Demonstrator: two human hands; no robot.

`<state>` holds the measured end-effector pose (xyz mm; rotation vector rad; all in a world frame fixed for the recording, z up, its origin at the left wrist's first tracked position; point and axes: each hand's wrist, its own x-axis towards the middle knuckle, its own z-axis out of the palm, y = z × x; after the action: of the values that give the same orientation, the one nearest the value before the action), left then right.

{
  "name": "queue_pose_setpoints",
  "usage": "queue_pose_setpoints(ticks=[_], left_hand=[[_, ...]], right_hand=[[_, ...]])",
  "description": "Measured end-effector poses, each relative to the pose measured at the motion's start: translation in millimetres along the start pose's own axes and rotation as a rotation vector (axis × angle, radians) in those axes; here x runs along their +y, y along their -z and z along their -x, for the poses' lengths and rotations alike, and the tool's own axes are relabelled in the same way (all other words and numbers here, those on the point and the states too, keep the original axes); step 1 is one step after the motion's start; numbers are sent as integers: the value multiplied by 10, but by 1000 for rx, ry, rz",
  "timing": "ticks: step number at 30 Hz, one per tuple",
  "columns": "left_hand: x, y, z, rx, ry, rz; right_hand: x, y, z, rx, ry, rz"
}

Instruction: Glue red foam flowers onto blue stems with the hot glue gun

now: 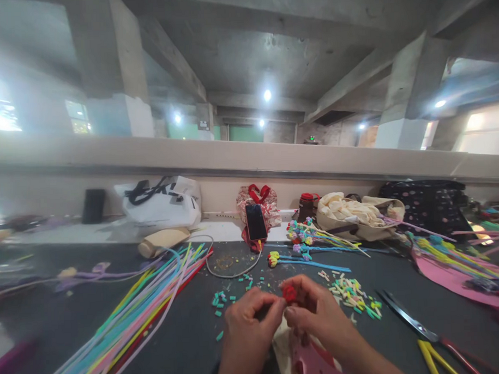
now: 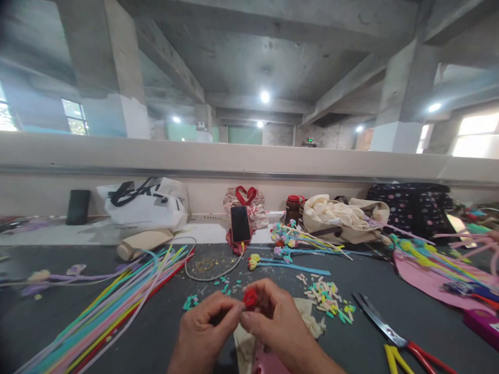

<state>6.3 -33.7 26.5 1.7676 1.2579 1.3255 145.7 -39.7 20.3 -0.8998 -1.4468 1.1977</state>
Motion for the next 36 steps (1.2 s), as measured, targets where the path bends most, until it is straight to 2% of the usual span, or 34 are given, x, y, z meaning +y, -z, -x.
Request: queue_pose_setpoints(ticks=[5, 11, 17, 23, 36], left_hand=[[-56, -47, 29, 83, -138, -42], [-124, -59, 31, 88, -252, -112], [-108, -9, 39, 47, -330, -295], [-128, -15, 38, 36, -370, -396], [-147, -26, 45, 49, -315, -353]], right_hand=[[-19, 2, -9, 35, -24, 17], [-14, 8, 1, 57, -42, 81], [-40, -5, 13, 56, -46, 91], [6, 16, 11, 45, -51, 110], [4, 5, 17, 48, -4, 217]])
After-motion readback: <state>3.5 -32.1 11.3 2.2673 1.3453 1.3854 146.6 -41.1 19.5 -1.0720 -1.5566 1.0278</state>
